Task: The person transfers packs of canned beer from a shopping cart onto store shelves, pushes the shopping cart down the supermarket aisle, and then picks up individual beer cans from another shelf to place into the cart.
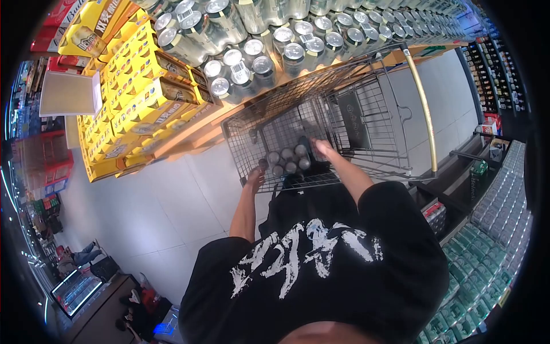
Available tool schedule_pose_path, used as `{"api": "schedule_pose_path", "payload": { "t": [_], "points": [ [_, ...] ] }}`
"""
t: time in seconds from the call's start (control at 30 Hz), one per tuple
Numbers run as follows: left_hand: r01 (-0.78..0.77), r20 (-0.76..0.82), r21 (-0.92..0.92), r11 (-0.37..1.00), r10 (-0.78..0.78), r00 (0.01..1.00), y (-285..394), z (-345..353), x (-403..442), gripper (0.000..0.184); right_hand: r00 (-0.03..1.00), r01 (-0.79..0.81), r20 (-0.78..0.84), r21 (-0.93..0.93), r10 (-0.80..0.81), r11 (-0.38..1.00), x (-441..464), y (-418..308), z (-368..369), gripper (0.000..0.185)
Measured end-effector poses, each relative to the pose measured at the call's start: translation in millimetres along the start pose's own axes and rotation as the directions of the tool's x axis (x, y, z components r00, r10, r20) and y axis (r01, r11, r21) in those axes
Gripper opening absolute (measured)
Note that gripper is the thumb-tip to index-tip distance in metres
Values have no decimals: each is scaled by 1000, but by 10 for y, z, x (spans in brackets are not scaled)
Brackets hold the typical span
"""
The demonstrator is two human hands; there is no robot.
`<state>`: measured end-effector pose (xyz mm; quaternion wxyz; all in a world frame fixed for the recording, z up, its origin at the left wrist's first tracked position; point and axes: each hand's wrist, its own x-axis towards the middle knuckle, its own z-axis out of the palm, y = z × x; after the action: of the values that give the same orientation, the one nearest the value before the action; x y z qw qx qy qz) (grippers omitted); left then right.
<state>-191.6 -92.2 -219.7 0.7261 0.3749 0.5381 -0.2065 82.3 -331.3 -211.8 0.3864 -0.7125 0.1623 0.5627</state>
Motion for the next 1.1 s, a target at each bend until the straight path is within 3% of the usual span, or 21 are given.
{"api": "schedule_pose_path", "payload": {
  "t": [0.03, 0.17, 0.23, 0.3, 0.37, 0.4, 0.5, 0.53, 0.6, 0.7, 0.77, 0.83, 0.87, 0.9, 0.93, 0.97, 1.03, 1.1],
  "points": [
    [-6, -19, 56, 998, 7, 1000, -135, -43, 124, 73, 999, -29, 37, -47, 31, 998, 0, 68, -19, 79],
    [-20, -161, 94, 995, 35, 986, -282, -6, 385, 64, 989, -138, -38, 78, 142, 987, -18, 242, 111, 87],
    [-72, -193, 190, 979, 109, 975, -531, -196, 900, 55, 986, -157, -39, 98, 161, 983, 169, 368, 151, 91],
    [23, -253, 255, 967, 43, 967, -321, -58, 751, 62, 972, -233, 2, 98, 234, 967, 154, 343, 225, 98],
    [199, -352, 166, 966, -131, 927, -108, 159, 547, 71, 952, -304, 60, 56, 301, 951, 409, 492, 258, 96],
    [231, -305, 108, 967, -189, 933, -29, 208, 433, 85, 952, -305, 44, 32, 304, 952, 432, 499, 310, 94],
    [250, -302, -13, 968, -242, 922, -80, 267, 628, 97, 948, -315, 50, 23, 314, 949, 621, 589, 355, 91],
    [131, -187, -11, 991, -131, 974, -115, 261, 596, 105, 951, -294, 124, 77, 283, 953, 698, 674, 342, 93],
    [146, -179, -46, 988, -152, 972, -84, 305, 663, 106, 942, -260, 268, 196, 203, 946, 838, 800, 317, 97],
    [151, -180, -175, 973, -182, 967, 256, 529, 408, 99, 848, -465, 373, 186, 376, 865, 665, 446, 236, 104],
    [140, -110, -322, 936, -184, 977, 424, 638, 348, 94, 792, -521, 476, 201, 383, 830, 841, 473, 223, 112],
    [147, -36, -400, 905, -175, 984, 491, 692, 435, 90, 779, -527, 508, 211, 368, 823, 627, 183, 267, 110],
    [172, 92, -443, 880, -147, 985, 203, 568, 847, 94, 756, -469, 614, 265, 228, 842, 522, 82, 324, 104],
    [202, 217, -480, 854, -107, 970, 30, 488, 1137, 97, 753, -485, 605, 245, 259, 839, 570, 79, 352, 102],
    [237, 251, -533, 812, -116, 961, 40, 490, 1216, 85, 749, -501, 596, 224, 289, 836, 627, 70, 368, 100],
    [270, 280, -535, 801, -133, 951, 28, 480, 1266, 85, 745, -516, 585, 202, 319, 832, 669, 76, 393, 98],
    [333, 336, -536, 776, -166, 927, 66, 475, 1208, 85, 849, -251, 515, 195, 119, 948, 388, -122, 454, 94],
    [371, 344, -506, 779, -212, 915, 64, 425, 1237, 84, 792, -420, 573, 265, 208, 868, 692, 24, 476, 91]
  ]
}}
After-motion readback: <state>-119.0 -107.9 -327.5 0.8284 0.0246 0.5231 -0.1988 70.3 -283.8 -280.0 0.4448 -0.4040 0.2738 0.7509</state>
